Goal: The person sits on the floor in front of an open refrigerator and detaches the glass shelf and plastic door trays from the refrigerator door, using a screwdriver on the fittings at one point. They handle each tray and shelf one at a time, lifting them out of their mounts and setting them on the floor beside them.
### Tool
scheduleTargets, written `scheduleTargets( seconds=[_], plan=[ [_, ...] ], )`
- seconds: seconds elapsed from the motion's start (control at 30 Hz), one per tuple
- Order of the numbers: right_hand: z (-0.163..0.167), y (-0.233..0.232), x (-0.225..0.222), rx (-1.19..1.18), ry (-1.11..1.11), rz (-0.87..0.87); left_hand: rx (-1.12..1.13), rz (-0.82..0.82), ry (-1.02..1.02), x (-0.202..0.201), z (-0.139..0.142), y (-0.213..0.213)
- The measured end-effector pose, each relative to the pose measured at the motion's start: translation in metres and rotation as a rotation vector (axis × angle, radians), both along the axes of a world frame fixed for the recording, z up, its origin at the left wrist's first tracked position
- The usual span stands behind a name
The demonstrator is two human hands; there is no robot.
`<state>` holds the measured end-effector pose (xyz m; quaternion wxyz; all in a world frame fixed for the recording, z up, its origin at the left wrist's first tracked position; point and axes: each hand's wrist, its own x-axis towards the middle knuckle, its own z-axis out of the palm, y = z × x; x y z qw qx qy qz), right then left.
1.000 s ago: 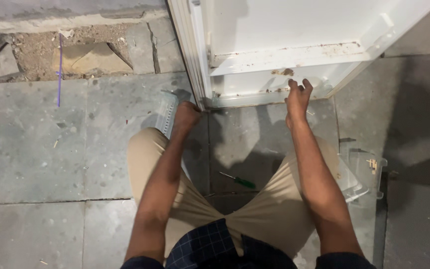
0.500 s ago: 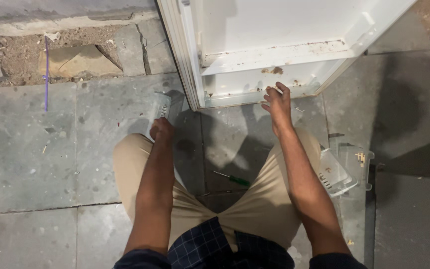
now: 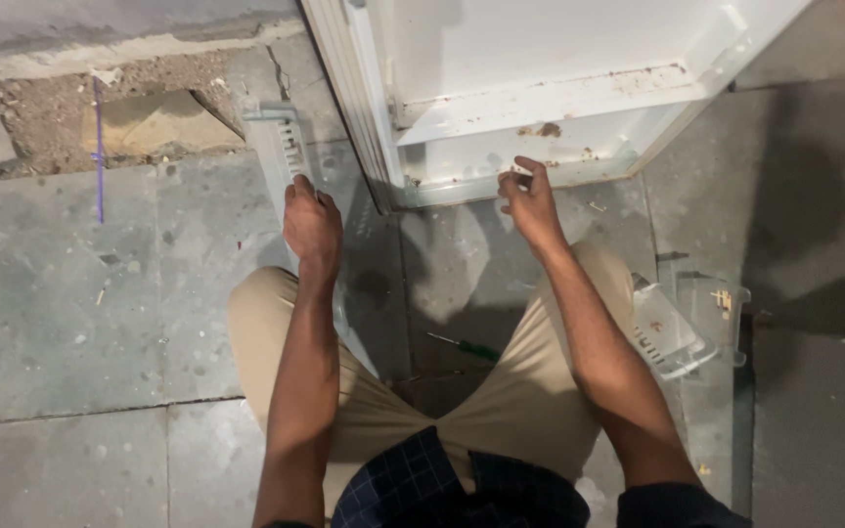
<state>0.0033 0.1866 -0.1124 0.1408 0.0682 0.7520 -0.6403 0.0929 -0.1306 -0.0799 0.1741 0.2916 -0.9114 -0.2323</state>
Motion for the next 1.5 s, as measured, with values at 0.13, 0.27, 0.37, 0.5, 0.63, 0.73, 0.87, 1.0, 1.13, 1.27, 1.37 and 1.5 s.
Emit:
scheduleTargets(
  seconds=[0.13,0.27,0.37,0.5,0.63,0.73,0.87,1.0,1.13,1.27,1.37,1.5],
  plan=[
    [0.003,-0.02,0.01,0.03,0.117,0.289,0.017,-0.135,0.286,0.019,0.053,0.021],
    [0.004,-0.046,0.053,0.027,0.231,0.701,0.024,-0.349,0.411,0.051,0.083,0.069],
    [-0.014,-0.06,0.091,0.265,0.92,0.729,-0.011,-0.605,0.379,0.066,0.088,0.111],
    [-0.058,-0.036,0.098,0.419,0.445,0.542,0.023,-0.841,0.386,0.069,0.086,0.145],
    [-0.081,0.008,0.076,0.165,0.309,0.44,-0.057,-0.999,0.384,0.063,0.091,0.158],
    [-0.071,0.019,0.062,-0.168,0.212,0.225,-0.011,-0.993,0.495,0.057,0.1,0.162],
    [-0.018,0.019,0.048,-0.322,0.113,-0.04,0.066,-0.771,0.629,0.042,0.101,0.139],
    [0.034,0.023,0.033,-0.433,-0.023,-0.121,-0.04,-0.428,0.622,0.024,0.083,0.085],
    [0.049,0.032,0.018,-0.596,-0.075,-0.136,0.609,-0.043,0.3,0.007,0.063,0.047],
    [0.042,0.036,0.007,-0.719,-0.041,-0.044,1.342,-0.021,-0.063,0.001,0.049,0.037],
    [0.039,0.038,0.002,-0.655,-0.041,-0.078,1.483,-0.132,-0.084,0.005,0.04,0.043],
    [0.042,0.041,-0.003,-0.6,-0.063,-0.056,1.291,-0.417,0.02,0.009,0.035,0.044]
  ],
)
